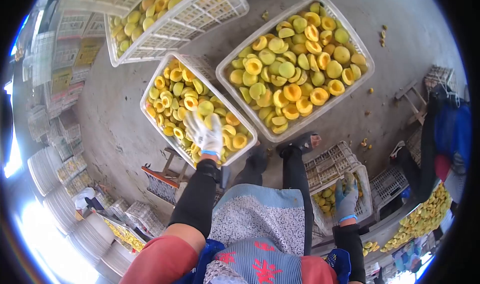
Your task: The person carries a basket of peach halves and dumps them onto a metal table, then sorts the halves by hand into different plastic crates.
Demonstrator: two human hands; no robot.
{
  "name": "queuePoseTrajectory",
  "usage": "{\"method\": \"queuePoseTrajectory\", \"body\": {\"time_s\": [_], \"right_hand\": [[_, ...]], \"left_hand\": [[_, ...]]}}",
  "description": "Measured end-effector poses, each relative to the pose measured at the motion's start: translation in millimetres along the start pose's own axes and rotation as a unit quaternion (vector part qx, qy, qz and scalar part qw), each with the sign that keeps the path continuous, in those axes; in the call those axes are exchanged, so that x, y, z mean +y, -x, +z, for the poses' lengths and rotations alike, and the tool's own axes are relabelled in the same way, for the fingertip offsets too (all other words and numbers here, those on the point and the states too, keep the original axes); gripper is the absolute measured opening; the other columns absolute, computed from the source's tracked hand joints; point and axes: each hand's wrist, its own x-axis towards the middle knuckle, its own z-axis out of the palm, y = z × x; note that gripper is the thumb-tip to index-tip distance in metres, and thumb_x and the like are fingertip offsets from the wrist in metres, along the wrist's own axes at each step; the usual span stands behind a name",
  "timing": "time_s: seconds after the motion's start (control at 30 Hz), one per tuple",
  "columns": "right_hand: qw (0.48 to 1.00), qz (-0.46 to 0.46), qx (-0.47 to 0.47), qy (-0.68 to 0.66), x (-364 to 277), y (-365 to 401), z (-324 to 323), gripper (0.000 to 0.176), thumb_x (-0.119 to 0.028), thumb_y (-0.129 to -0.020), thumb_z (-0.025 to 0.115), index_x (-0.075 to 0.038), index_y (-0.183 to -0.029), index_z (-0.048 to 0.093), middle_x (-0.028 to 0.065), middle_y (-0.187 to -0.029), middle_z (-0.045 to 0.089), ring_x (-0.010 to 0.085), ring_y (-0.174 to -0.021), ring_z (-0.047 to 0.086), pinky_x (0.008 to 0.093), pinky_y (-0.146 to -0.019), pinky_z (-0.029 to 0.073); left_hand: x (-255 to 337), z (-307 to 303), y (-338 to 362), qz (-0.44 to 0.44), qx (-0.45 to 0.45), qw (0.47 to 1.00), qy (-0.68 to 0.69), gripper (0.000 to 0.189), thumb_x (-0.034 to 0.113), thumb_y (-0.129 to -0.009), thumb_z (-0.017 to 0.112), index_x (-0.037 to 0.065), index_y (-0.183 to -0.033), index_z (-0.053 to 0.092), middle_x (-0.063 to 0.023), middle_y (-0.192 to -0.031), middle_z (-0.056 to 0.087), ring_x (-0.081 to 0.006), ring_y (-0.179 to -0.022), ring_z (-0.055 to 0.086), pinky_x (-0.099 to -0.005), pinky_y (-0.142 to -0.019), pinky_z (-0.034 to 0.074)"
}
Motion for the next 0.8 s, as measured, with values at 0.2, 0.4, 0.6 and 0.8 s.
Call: {"method": "queuePoseTrajectory", "body": {"time_s": [0.2,0.4,0.6,0.8], "right_hand": [[0.995,-0.006,-0.056,0.08,10.0,7.4,25.4,0.037,-0.011,-0.095,0.067,0.0,-0.13,0.061,0.0217,-0.122,0.064,0.0357,-0.112,0.062,0.0404,-0.098,0.049],[0.988,-0.076,-0.057,0.125,3.3,-1.9,56.2,0.037,-0.013,-0.093,0.069,-0.004,-0.128,0.063,0.0242,-0.119,0.064,0.0415,-0.109,0.062,0.0434,-0.094,0.05],[0.989,-0.127,0.049,0.065,-21.5,4.3,27.8,0.041,-0.02,-0.092,0.071,-0.005,-0.129,0.063,0.0222,-0.116,0.067,0.0422,-0.106,0.064,0.0449,-0.091,0.052],[0.969,0.139,0.121,-0.163,4.4,114.9,-4.9,0.023,-0.02,-0.095,0.069,-0.003,-0.11,0.071,0.0168,-0.103,0.074,0.0284,-0.092,0.07,0.0386,-0.083,0.053]], "left_hand": [[-43.0,69.6,-50.2,-0.129,-0.04,0.989,-0.052,0.073,0.055,-0.102,0.042,0.013,-0.16,0.029,-0.0182,-0.167,0.025,-0.0512,-0.151,0.02,-0.0659,-0.119,0.021],[-44.6,72.2,-44.7,-0.098,-0.03,0.991,-0.089,0.068,0.053,-0.104,0.038,0.014,-0.159,0.033,-0.0172,-0.165,0.029,-0.0505,-0.149,0.024,-0.0666,-0.117,0.024],[-70.9,24.9,-42.0,-0.01,-0.176,0.984,0.015,0.073,0.056,-0.101,0.046,0.016,-0.16,0.032,-0.0194,-0.168,0.021,-0.0458,-0.153,0.017,-0.0599,-0.122,0.02],[-34.0,-71.1,-12.7,0.151,-0.149,0.973,0.092,0.064,0.034,-0.099,0.06,0.0,-0.15,0.044,-0.0266,-0.152,0.047,-0.0431,-0.14,0.043,-0.0487,-0.117,0.034]]}}
